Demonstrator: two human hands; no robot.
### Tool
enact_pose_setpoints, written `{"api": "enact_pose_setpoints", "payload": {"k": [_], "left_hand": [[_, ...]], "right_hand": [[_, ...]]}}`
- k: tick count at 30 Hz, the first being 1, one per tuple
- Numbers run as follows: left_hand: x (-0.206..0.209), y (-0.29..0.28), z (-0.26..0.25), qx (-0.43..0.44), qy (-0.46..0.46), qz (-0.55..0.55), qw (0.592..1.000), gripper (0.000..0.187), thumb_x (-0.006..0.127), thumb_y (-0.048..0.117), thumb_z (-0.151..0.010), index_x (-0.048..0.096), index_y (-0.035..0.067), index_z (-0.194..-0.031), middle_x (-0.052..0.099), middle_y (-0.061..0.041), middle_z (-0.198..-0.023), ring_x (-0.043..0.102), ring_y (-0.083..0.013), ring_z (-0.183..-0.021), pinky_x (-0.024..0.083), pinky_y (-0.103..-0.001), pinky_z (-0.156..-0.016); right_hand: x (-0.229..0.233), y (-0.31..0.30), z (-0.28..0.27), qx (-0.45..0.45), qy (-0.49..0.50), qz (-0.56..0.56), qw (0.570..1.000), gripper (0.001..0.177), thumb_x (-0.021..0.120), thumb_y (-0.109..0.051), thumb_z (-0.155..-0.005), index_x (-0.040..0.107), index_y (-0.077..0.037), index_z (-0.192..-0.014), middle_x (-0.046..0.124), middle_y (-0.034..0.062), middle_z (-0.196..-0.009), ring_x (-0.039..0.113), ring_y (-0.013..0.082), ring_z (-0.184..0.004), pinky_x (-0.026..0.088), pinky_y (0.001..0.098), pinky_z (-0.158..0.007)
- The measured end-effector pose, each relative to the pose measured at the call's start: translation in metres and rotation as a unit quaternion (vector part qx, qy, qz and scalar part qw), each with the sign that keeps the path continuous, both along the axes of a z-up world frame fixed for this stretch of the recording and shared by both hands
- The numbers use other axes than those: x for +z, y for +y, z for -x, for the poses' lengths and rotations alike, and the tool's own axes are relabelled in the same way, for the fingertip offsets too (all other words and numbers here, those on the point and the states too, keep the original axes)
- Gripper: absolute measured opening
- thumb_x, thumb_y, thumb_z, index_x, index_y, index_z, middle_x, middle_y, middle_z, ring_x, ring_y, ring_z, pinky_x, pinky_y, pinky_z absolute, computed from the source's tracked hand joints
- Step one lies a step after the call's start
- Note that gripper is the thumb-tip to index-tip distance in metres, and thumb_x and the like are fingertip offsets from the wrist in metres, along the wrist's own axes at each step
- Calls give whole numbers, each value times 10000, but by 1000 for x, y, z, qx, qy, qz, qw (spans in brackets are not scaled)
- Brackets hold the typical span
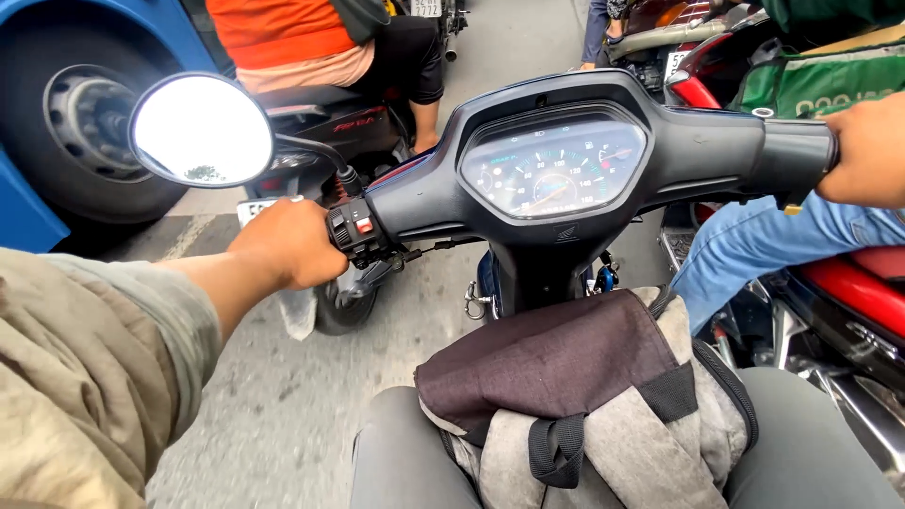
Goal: Cleaning the speedometer glass and dashboard of a motorcycle using a wet wipe while in traffic.
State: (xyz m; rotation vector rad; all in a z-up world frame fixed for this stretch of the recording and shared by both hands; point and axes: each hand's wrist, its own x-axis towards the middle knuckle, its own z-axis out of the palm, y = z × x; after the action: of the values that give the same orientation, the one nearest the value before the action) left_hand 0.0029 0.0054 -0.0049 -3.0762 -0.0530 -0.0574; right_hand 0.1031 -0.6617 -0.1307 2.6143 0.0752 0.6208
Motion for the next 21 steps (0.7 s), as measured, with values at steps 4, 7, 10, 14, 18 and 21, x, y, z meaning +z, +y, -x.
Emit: {"api": "enact_pose_setpoints", "payload": {"k": [4, 7, 10, 14, 18, 21], "left_hand": [[-2, 1, -2, 4, 9, 2, 1000, 388, 677, 278, -719, 790, 73, -1029, 750, -234, -1064, 709, -411, -1032, 566, -475, -921], [-1, 5, -4, 6, 3, 2, 1000, 392, 684, 303, -736, 793, 65, -1027, 752, -238, -1068, 714, -411, -1029, 569, -477, -920], [0, 5, -3, 4, -8, -6, 1000, 392, 691, 301, -732, 796, 70, -1030, 747, -241, -1074, 708, -417, -1036, 564, -485, -922], [1, 3, -2, 13, -5, -26, 1000, 387, 696, 304, -730, 795, 76, -1027, 755, -227, -1069, 712, -424, -1027, 572, -488, -911], [-4, 9, -10, -9, -15, -29, 999, 372, 682, 287, -730, 797, 72, -1011, 757, -247, -1055, 710, -428, -1024, 567, -484, -912], [-5, 7, -10, 6, -1, -25, 1000, 374, 696, 272, -709, 788, 77, -1015, 757, -230, -1049, 714, -424, -1009, 571, -480, -903]], "right_hand": [[-1, 10, 9, 43, -19, -114, 992, 575, 791, -390, -631, 792, -296, -1199, 779, 92, -777, 770, 261, -683, 630, 396, -752], [5, 6, 6, 19, -1, -94, 995, 510, 800, -408, -634, 800, -281, -1128, 783, 89, -780, 773, 267, -686, 632, 399, -733], [4, 2, 8, -51, 48, -23, 997, 528, 832, -449, -585, 801, -275, -1083, 800, 82, -778, 789, 267, -702, 639, 391, -714], [-10, 6, 21, -46, -14, -7, 999, 410, 786, -478, -671, 795, -174, -946, 783, 100, -766, 776, 261, -699, 623, 392, -782], [-5, 2, 13, -54, 8, -8, 998, 428, 786, -460, -655, 793, -189, -987, 782, 95, -742, 780, 274, -729, 623, 403, -744], [-10, -9, 4, -40, 42, -40, 997, 442, 799, -426, -624, 799, -192, -999, 788, 113, -772, 784, 285, -728, 627, 420, -737]]}}
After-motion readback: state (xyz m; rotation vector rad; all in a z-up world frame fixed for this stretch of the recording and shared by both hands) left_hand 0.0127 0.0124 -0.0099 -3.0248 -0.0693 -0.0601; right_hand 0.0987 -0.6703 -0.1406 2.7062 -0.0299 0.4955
